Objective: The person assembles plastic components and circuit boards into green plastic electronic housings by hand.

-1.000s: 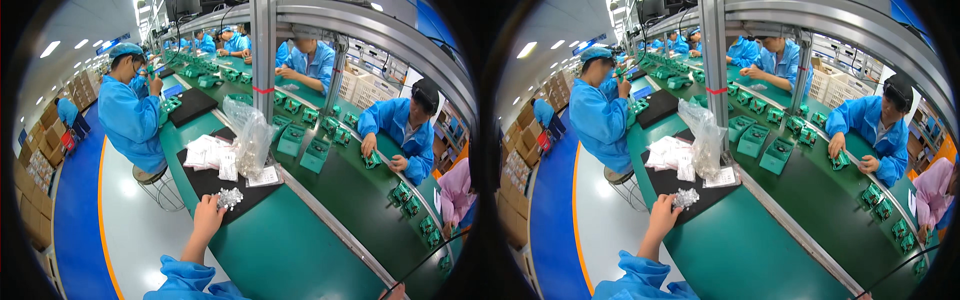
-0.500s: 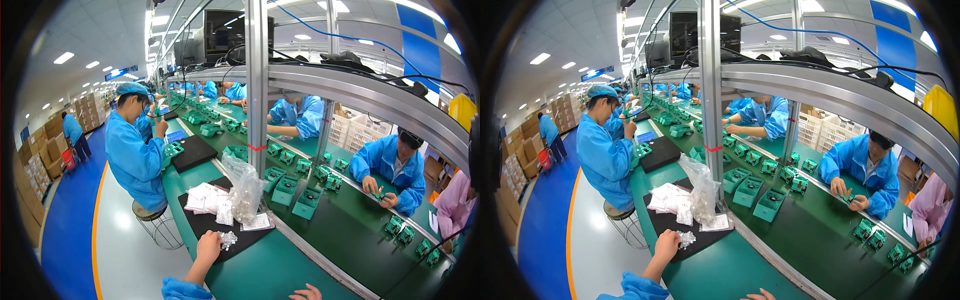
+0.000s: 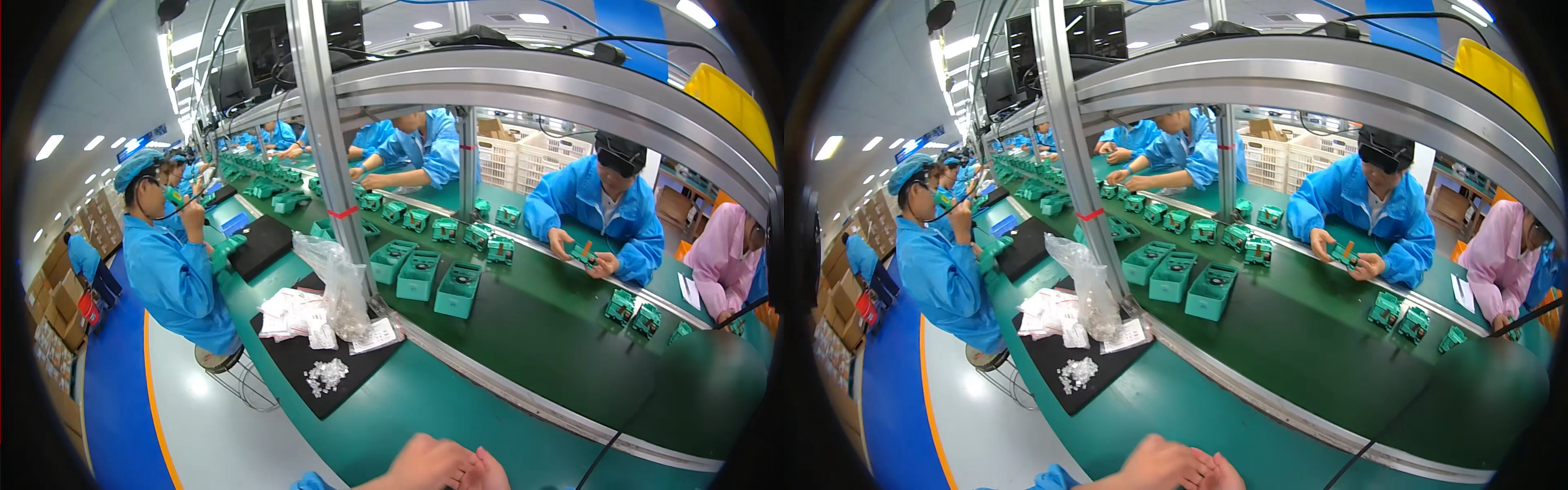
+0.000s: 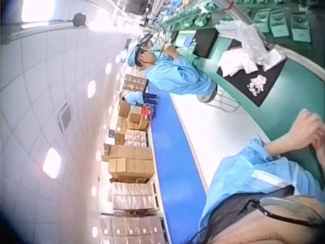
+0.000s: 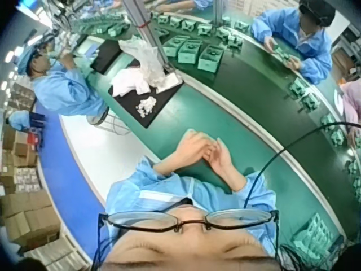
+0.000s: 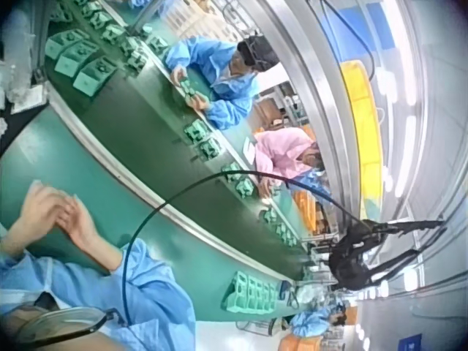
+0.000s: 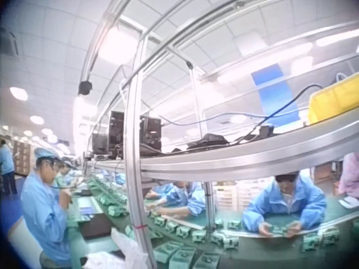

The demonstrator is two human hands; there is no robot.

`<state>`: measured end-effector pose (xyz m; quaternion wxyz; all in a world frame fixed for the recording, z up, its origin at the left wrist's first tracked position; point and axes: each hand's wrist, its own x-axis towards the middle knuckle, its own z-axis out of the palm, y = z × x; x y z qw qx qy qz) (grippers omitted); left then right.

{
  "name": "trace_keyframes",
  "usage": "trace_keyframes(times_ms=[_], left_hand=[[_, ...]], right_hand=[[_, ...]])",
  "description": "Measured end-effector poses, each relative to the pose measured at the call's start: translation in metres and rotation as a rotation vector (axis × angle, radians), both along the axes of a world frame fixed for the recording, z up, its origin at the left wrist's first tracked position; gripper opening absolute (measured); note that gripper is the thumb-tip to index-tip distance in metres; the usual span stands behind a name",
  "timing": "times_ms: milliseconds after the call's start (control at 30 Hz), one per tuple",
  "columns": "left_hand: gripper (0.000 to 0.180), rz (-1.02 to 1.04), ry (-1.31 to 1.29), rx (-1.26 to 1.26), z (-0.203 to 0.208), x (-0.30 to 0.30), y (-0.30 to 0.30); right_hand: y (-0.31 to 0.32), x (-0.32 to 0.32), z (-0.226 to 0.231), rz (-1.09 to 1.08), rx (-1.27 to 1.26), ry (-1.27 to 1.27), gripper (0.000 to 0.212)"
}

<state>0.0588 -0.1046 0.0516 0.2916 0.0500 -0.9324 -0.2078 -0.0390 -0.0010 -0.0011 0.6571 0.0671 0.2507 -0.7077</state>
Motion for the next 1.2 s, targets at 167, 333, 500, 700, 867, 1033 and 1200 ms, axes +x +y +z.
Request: trace_keyframes(times_ms=[167, 333, 500, 700, 867, 1033, 1200], left_hand=[[0.021, -0.129, 0.022, -0.191, -0.021, -0.026, 0.023], [0.008, -0.323, 0.075, -0.156, -0.005, -0.051, 0.002], [0.012, 0.046, 0.130, -0.110, -0.011, -0.154, -0.118], [0.042, 0.475, -0.322, -0.473, -0.046, -0.184, -0.220], [0.030, 0.325, -0.383, -0.441, -0.032, -0.179, -0.190], [0.027, 0.107, -0.149, -0.292, -0.004, -0.117, -0.052], [0.025, 0.059, -0.256, -0.058, -0.010, -0.066, 0.043]], right_hand=[[0.018, -0.011, 0.018, -0.138, 0.138, -0.097, 0.026], [0.044, -0.028, 0.011, -0.266, 0.217, 0.007, 0.018], [0.074, -0.048, 0.024, -0.261, 0.191, 0.073, 0.013], [0.105, -0.046, 0.011, -0.301, 0.125, 0.301, 0.013], [0.110, -0.041, 0.010, -0.226, 0.117, 0.428, 0.017], [0.110, -0.046, 0.020, -0.250, 0.176, 0.446, 0.021], [0.117, -0.058, -0.015, -0.329, -0.120, 0.101, 0.031]])
